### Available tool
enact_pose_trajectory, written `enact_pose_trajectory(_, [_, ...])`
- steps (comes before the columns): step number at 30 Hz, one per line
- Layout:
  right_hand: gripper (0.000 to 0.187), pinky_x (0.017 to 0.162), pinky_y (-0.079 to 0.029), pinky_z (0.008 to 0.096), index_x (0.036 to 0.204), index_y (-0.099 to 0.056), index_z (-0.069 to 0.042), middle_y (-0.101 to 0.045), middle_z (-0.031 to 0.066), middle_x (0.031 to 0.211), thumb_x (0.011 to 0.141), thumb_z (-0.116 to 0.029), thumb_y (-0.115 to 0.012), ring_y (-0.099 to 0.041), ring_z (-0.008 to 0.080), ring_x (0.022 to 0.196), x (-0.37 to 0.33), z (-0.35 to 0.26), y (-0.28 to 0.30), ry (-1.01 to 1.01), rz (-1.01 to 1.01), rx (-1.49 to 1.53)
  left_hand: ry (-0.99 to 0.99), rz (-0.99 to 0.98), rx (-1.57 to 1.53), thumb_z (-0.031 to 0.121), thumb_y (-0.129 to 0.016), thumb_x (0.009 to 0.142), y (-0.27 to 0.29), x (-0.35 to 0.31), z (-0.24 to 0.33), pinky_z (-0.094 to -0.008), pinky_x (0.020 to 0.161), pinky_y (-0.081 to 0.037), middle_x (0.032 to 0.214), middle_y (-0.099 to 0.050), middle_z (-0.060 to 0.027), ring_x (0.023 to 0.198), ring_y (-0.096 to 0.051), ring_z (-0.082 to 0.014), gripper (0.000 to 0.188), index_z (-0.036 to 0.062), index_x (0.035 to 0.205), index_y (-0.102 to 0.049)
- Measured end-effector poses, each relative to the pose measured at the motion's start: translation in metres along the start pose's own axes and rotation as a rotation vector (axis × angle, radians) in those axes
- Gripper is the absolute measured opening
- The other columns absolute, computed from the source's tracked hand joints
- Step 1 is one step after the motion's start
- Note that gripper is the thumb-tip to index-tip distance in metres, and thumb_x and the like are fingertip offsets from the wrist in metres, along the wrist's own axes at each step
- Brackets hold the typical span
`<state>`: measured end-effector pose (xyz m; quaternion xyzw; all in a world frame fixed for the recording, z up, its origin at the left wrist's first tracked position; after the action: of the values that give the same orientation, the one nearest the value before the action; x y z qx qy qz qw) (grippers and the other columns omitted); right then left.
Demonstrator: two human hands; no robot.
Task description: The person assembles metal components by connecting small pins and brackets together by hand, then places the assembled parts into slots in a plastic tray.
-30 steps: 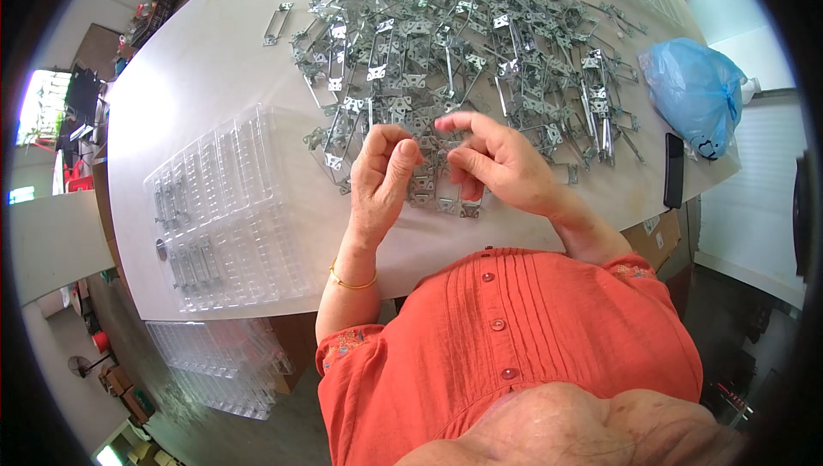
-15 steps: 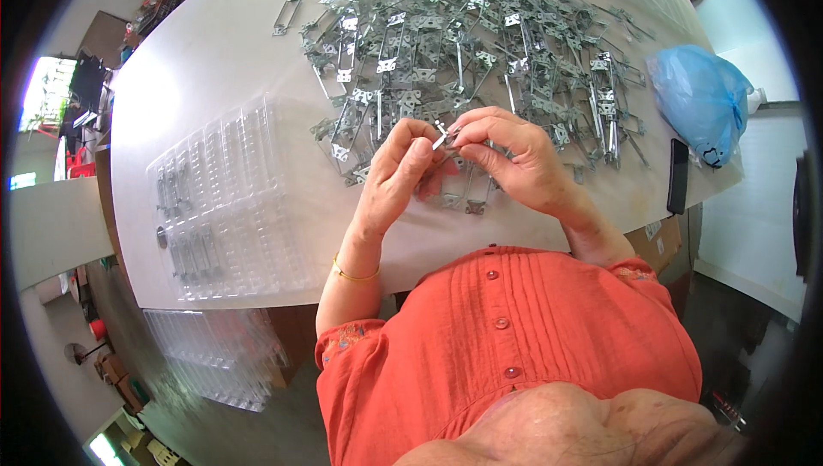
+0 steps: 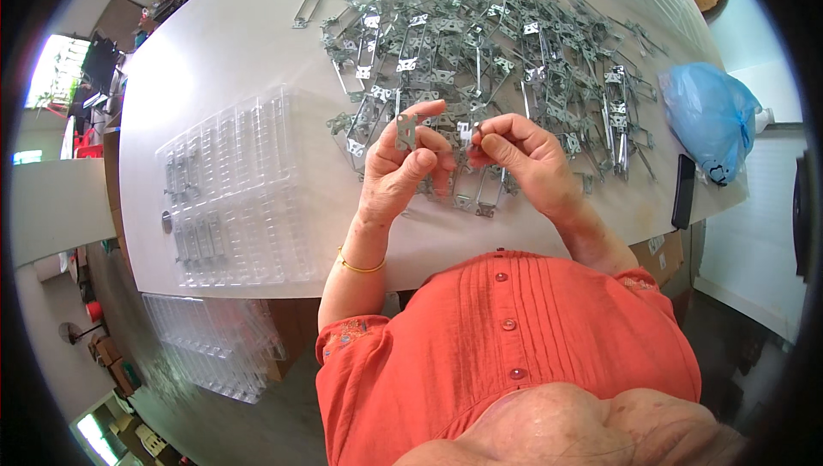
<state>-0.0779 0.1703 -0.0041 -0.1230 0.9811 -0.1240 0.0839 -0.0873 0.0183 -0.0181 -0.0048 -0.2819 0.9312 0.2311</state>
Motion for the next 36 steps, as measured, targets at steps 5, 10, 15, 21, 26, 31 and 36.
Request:
enact_pose_trajectory(5, [0.016,0.081,-0.054,0.0247,0.111,-0.066,-0.003,-0.068,0.0007,0.102,0.1,-0.014,-0.064,-0.064,0.0076,0.091,-0.002,-0.001,0.002,-0.019,0.004,-0.11,-0.21,0.063,0.081,0.035,-0.074,0.092,0.01,0.002,0.015,-0.0292,0.072,-0.05,0.099,-0.065,-0.0057,0.079,-0.061,-0.0153,0.062,-0.0024,0.137,-0.053])
enact_pose_trajectory(10, [0.012,0.074,-0.05,0.0221,0.109,-0.067,-0.004,-0.067,-0.0017,0.098,0.099,-0.011,-0.065,-0.061,0.0047,0.086,-0.006,-0.016,0.004,-0.01,0.023,-0.229,-0.285,0.019,0.148,0.042,-0.067,0.096,-0.012,0.004,0.028,-0.0326,0.079,-0.05,0.098,-0.065,-0.0056,0.081,-0.061,-0.0164,0.055,-0.0018,0.127,-0.057])
enact_pose_trajectory(15, [0.009,0.069,-0.049,0.0222,0.105,-0.068,-0.004,-0.066,-0.0005,0.091,0.096,-0.007,-0.068,-0.06,0.0048,0.075,-0.01,-0.047,-0.022,0.28,-0.018,-0.294,0.0,-0.059,0.016,0.044,-0.059,0.101,-0.019,0.002,-0.004,-0.03,0.075,-0.05,0.092,-0.065,-0.0077,0.08,-0.061,-0.0152,0.05,-0.0016,0.121,-0.058])
enact_pose_trajectory(21, [0.007,0.066,-0.049,0.0231,0.1,-0.069,-0.002,-0.065,0.0017,0.089,0.093,-0.004,-0.069,-0.06,0.0059,0.073,-0.009,-0.051,-0.024,0.315,0.029,-0.454,0.067,-0.031,0.084,0.044,-0.058,0.102,-0.016,-0.001,-0.006,-0.0245,0.065,-0.047,0.089,-0.064,-0.0042,0.073,-0.058,-0.0101,0.049,-0.0002,0.122,-0.06])
enact_pose_trajectory(26, [0.008,0.065,-0.048,0.0235,0.099,-0.069,-0.003,-0.064,0.0015,0.088,0.092,-0.005,-0.071,-0.058,0.0062,0.071,-0.009,-0.051,-0.022,0.329,0.05,-0.487,0.082,-0.036,0.14,0.043,-0.058,0.102,-0.015,-0.001,-0.008,-0.0225,0.061,-0.043,0.086,-0.062,-0.0018,0.071,-0.053,-0.0072,0.047,0.0012,0.122,-0.06])
enact_pose_trajectory(31, [0.01,0.065,-0.049,0.0236,0.101,-0.068,-0.003,-0.064,0.001,0.087,0.092,-0.006,-0.071,-0.058,0.0063,0.071,-0.011,-0.055,-0.022,0.357,0.053,-0.537,0.092,-0.025,0.239,0.042,-0.059,0.102,-0.013,-0.002,-0.005,-0.0211,0.06,-0.041,0.083,-0.06,0.0008,0.069,-0.05,-0.0054,0.046,0.0022,0.124,-0.06])
enact_pose_trajectory(36, [0.024,0.067,-0.049,0.0229,0.116,-0.062,-0.005,-0.061,-0.0008,0.085,0.094,-0.007,-0.069,-0.058,0.0056,0.074,-0.011,-0.05,-0.021,0.277,0.03,-0.507,0.148,0.022,0.315,0.038,-0.062,0.101,-0.01,-0.001,-0.004,-0.0211,0.06,-0.039,0.08,-0.058,0.0033,0.07,-0.049,-0.0043,0.042,0.0007,0.119,-0.063])
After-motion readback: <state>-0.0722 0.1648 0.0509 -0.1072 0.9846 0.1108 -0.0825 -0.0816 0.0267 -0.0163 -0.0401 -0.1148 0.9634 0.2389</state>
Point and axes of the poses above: each hand's wrist, its own x-axis towards the middle knuckle, its own y-axis out of the back of the hand, z = x × y, the point moved 10 cm from there along x, towards the middle knuckle
